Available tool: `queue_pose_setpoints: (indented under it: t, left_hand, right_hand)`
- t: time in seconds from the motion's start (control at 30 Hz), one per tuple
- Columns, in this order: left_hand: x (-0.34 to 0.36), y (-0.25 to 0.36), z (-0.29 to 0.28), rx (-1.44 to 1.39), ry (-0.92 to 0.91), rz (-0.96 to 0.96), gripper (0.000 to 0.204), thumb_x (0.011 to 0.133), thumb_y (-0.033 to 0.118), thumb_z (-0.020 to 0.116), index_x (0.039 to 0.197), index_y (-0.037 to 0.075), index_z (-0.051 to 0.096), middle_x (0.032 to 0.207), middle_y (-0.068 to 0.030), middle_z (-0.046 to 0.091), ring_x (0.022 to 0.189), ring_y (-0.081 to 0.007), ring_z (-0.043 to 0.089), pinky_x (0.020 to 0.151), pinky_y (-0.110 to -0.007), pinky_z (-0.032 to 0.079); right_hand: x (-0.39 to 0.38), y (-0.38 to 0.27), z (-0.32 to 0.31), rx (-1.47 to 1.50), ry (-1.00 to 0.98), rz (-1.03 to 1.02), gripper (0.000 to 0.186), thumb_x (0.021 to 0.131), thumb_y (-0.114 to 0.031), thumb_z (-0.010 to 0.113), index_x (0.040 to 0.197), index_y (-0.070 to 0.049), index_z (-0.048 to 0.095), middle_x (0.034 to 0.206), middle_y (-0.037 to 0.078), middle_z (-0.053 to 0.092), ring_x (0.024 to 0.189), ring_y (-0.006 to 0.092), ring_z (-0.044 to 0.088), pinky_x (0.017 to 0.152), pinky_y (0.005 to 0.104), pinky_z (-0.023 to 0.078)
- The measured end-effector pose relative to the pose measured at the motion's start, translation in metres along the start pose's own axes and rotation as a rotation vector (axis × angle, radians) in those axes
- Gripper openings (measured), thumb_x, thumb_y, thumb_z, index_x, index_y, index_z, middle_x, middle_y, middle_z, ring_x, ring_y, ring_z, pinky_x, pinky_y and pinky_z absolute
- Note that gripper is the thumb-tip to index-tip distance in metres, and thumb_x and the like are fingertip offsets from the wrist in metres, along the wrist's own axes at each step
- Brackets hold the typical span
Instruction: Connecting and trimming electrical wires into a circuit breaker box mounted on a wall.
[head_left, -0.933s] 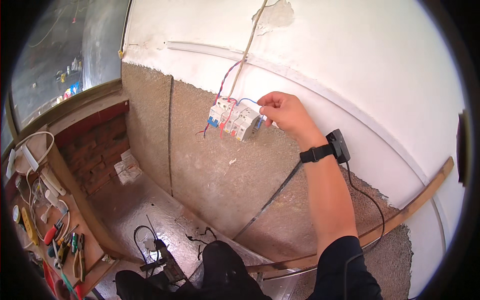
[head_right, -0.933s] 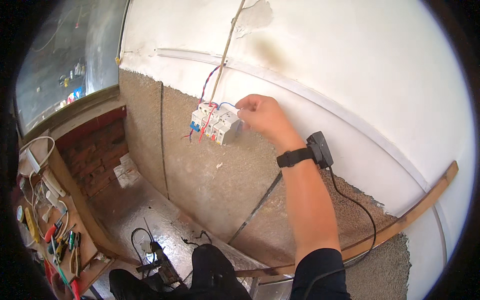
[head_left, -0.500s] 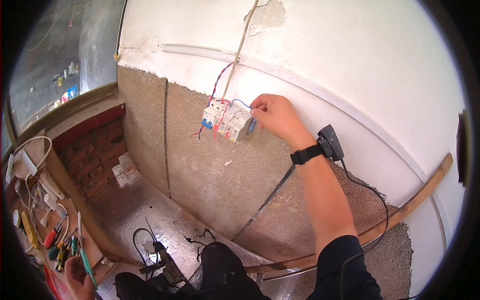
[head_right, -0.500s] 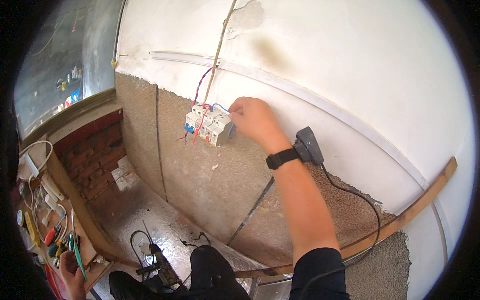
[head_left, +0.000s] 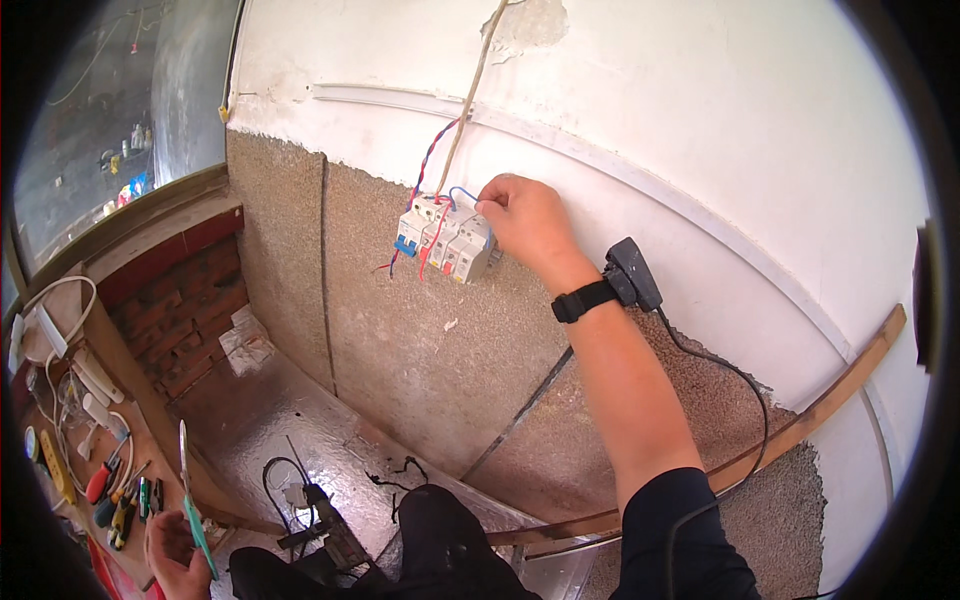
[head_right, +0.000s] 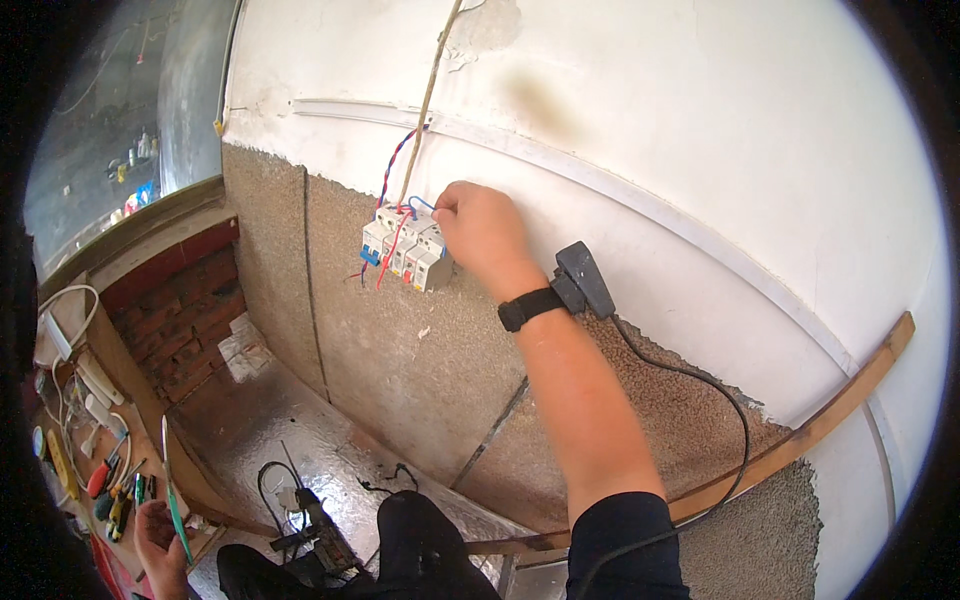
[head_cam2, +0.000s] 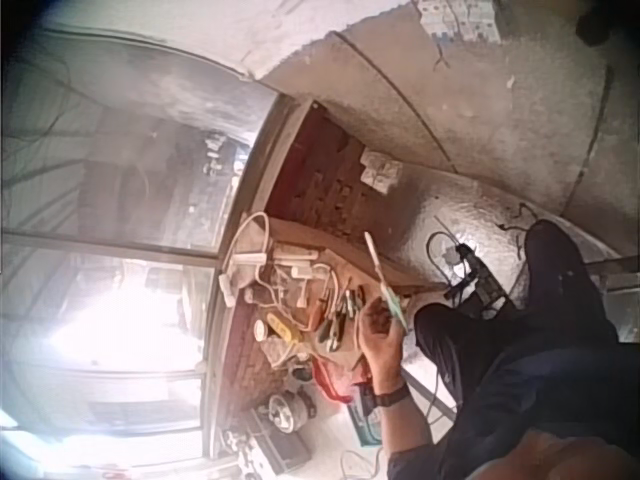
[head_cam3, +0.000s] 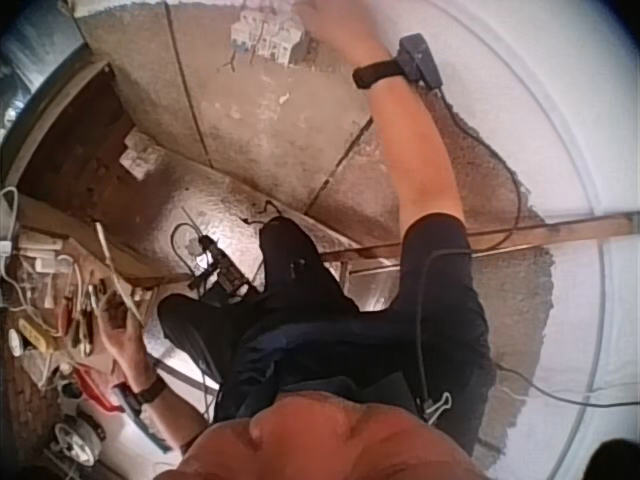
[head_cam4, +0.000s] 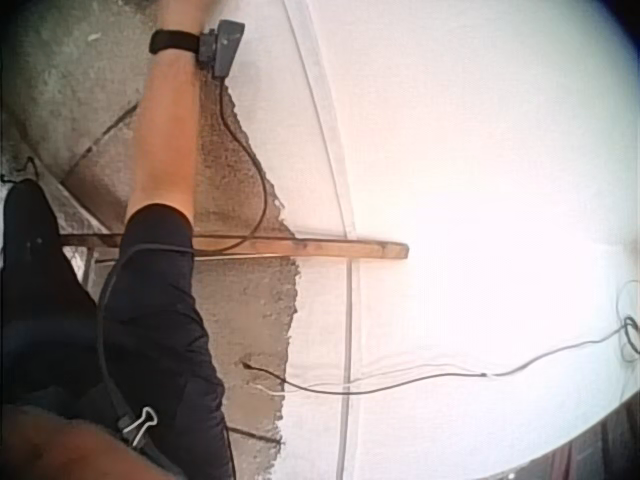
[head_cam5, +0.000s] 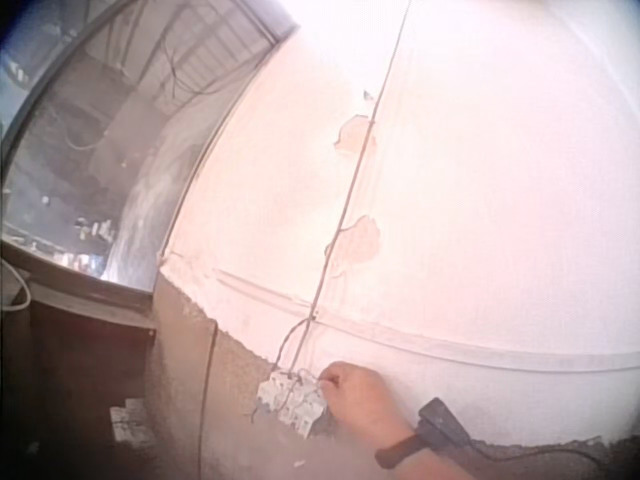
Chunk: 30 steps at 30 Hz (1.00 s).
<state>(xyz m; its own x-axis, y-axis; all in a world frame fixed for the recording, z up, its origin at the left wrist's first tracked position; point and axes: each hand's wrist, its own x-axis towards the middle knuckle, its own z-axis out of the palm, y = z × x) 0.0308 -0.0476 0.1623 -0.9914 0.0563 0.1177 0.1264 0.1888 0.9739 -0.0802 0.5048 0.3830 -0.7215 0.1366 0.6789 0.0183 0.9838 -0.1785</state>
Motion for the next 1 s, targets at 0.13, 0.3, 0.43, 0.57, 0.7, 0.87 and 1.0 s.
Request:
queue_pose_setpoints:
  t: [0.13, 0.3, 0.43, 0.57, 0.7, 0.87, 1.0]
  left_hand:
    - [0.000, 0.004, 0.002, -0.016, -0.032, -0.009, 0.046, 0.093, 0.008, 0.073, 0.135, -0.001, 0.056, 0.120, -0.0105, 0.068, 0.109, -0.0188, 0.066, 0.095, -0.032, 0.052]
    - [-0.001, 0.012, 0.008, -0.065, -0.056, 0.008, 0.045, 0.094, 0.007, 0.072, 0.135, -0.003, 0.055, 0.120, -0.0117, 0.068, 0.108, -0.0194, 0.066, 0.095, -0.032, 0.053]
    - [0.000, 0.011, 0.011, -0.069, -0.074, 0.001, 0.045, 0.094, 0.007, 0.072, 0.134, -0.003, 0.055, 0.122, -0.0121, 0.068, 0.108, -0.0198, 0.067, 0.096, -0.032, 0.052]
    - [0.001, 0.004, 0.020, -0.080, -0.082, -0.001, 0.044, 0.094, 0.005, 0.071, 0.135, -0.002, 0.055, 0.121, -0.0105, 0.067, 0.108, -0.0182, 0.066, 0.095, -0.030, 0.052]
    - [0.003, -0.014, 0.030, -0.155, 0.071, -0.100, 0.044, 0.077, -0.002, 0.062, 0.121, 0.002, 0.052, 0.097, -0.0058, 0.058, 0.084, -0.0145, 0.062, 0.074, -0.027, 0.054]
    - [0.001, -0.015, 0.030, -0.150, 0.059, -0.115, 0.047, 0.079, -0.002, 0.062, 0.124, 0.002, 0.051, 0.098, -0.0064, 0.058, 0.085, -0.0149, 0.063, 0.075, -0.029, 0.057]
    - [0.001, -0.017, 0.030, -0.153, 0.055, -0.122, 0.047, 0.079, -0.004, 0.061, 0.124, 0.002, 0.050, 0.098, -0.0070, 0.058, 0.085, -0.0154, 0.063, 0.074, -0.030, 0.058]
  right_hand:
    - [0.000, -0.002, -0.003, 0.008, -0.028, 0.054, 0.014, 0.088, -0.014, 0.069, 0.096, -0.004, 0.075, 0.084, 0.014, 0.074, 0.081, 0.0224, 0.072, 0.072, 0.0352, 0.055]
    - [-0.010, -0.007, -0.019, 0.103, -0.113, 0.116, 0.021, 0.085, -0.012, 0.064, 0.103, -0.007, 0.072, 0.087, 0.017, 0.074, 0.080, 0.0316, 0.072, 0.074, 0.0422, 0.055]
    - [-0.013, -0.002, -0.019, 0.069, -0.160, 0.116, 0.022, 0.084, -0.012, 0.063, 0.104, -0.007, 0.071, 0.085, 0.015, 0.073, 0.079, 0.0323, 0.071, 0.074, 0.0429, 0.055]
    - [-0.012, 0.001, -0.018, -0.011, -0.139, 0.049, 0.019, 0.085, -0.015, 0.065, 0.101, -0.007, 0.071, 0.081, 0.013, 0.072, 0.072, 0.0277, 0.069, 0.068, 0.0381, 0.054]
    - [-0.012, -0.001, -0.017, -0.053, -0.086, -0.016, 0.016, 0.086, -0.016, 0.064, 0.095, -0.009, 0.074, 0.085, 0.017, 0.073, 0.083, 0.0367, 0.070, 0.076, 0.0468, 0.055]
    - [-0.012, -0.005, -0.015, -0.104, -0.122, 0.026, 0.015, 0.086, -0.017, 0.064, 0.093, -0.010, 0.075, 0.087, 0.016, 0.073, 0.084, 0.0369, 0.070, 0.078, 0.0471, 0.055]
    - [-0.011, -0.002, -0.013, -0.106, -0.133, 0.044, 0.016, 0.085, -0.019, 0.065, 0.092, -0.009, 0.076, 0.088, 0.017, 0.074, 0.085, 0.0369, 0.071, 0.079, 0.0462, 0.056]
